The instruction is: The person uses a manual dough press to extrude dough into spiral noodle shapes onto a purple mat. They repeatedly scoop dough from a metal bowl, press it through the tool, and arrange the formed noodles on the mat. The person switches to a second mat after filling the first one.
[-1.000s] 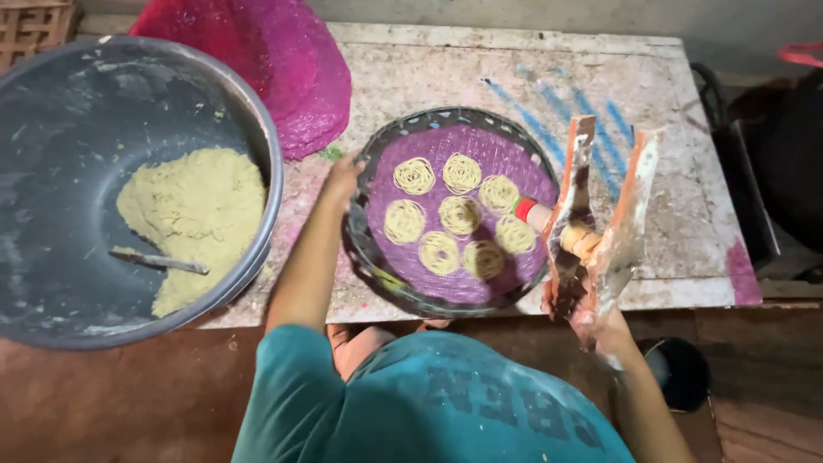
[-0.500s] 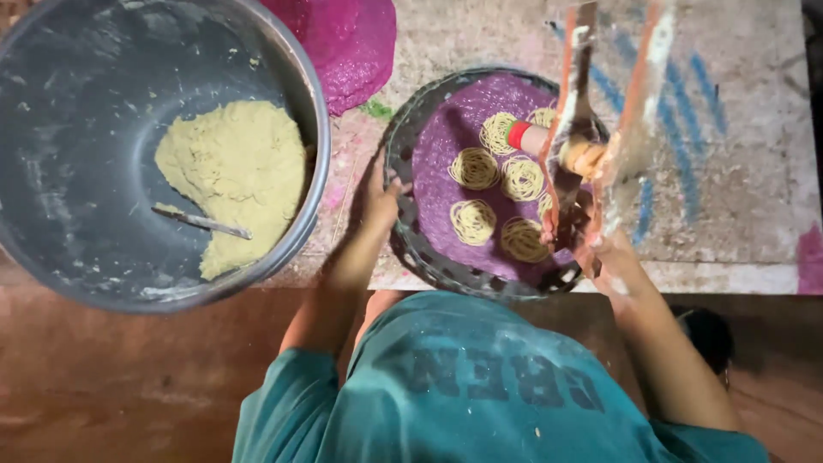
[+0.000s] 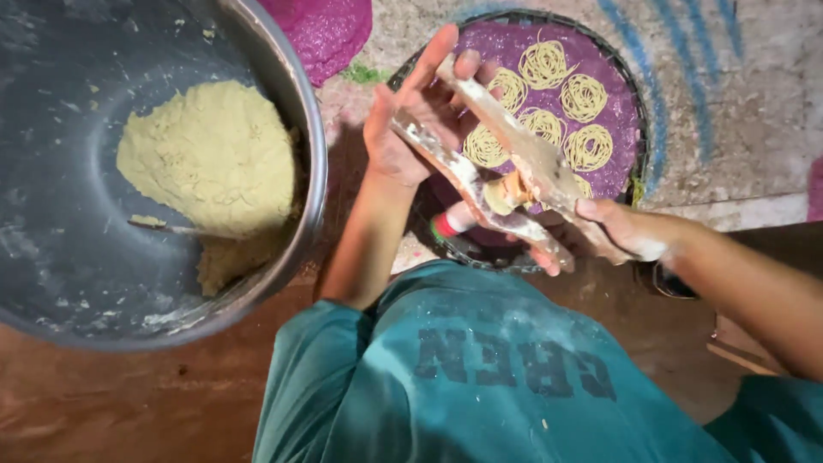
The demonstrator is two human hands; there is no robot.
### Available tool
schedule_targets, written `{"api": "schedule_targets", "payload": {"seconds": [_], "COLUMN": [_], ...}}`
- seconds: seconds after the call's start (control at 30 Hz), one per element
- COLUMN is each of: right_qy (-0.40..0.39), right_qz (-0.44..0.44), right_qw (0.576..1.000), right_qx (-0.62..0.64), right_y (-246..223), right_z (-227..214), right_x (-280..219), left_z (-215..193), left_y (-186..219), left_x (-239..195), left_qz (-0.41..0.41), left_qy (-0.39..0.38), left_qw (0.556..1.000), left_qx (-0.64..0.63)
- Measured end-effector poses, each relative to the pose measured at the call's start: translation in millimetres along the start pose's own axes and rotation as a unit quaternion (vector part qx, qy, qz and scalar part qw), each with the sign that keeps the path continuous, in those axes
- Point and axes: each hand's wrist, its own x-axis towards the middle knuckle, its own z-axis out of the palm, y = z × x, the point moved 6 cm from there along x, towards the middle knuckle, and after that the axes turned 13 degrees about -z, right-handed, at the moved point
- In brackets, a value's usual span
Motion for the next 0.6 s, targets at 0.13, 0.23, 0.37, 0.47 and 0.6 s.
{"api": "schedule_targets", "payload": {"seconds": [0.13,0.23,0.37,0.47,0.6], "right_qy": [0.091,0.117,0.148,0.158,0.196], "right_qz": [0.116,0.108,0.126,0.127,0.114], "right_qw": [0.985,0.976,0.955,0.952,0.933], "right_qx": [-0.091,-0.151,-0.225,-0.228,-0.278], "right_y": [-13.1,-11.2,1.7,-4.0,-18.7], "right_z": [-25.7,-35.4,-35.3,-34.7,-40.3], "right_x": [-8.6,2.8,15.1,16.4,16.7], "left_z": [-21.7,-44.0,-69.5,-77.5,-80.2], "left_y": [-7.8,-3.1,-4.0,-13.8,-11.8], "left_x": [16.5,17.8,7.3,7.6,18.5], "left_qz": [0.06,0.099,0.109,0.119,0.131], "left_qy": [0.024,0.003,0.019,0.025,0.026], "left_qw": [0.996,0.991,0.989,0.987,0.987], "left_qx": [-0.064,-0.094,-0.098,-0.107,-0.093]}}
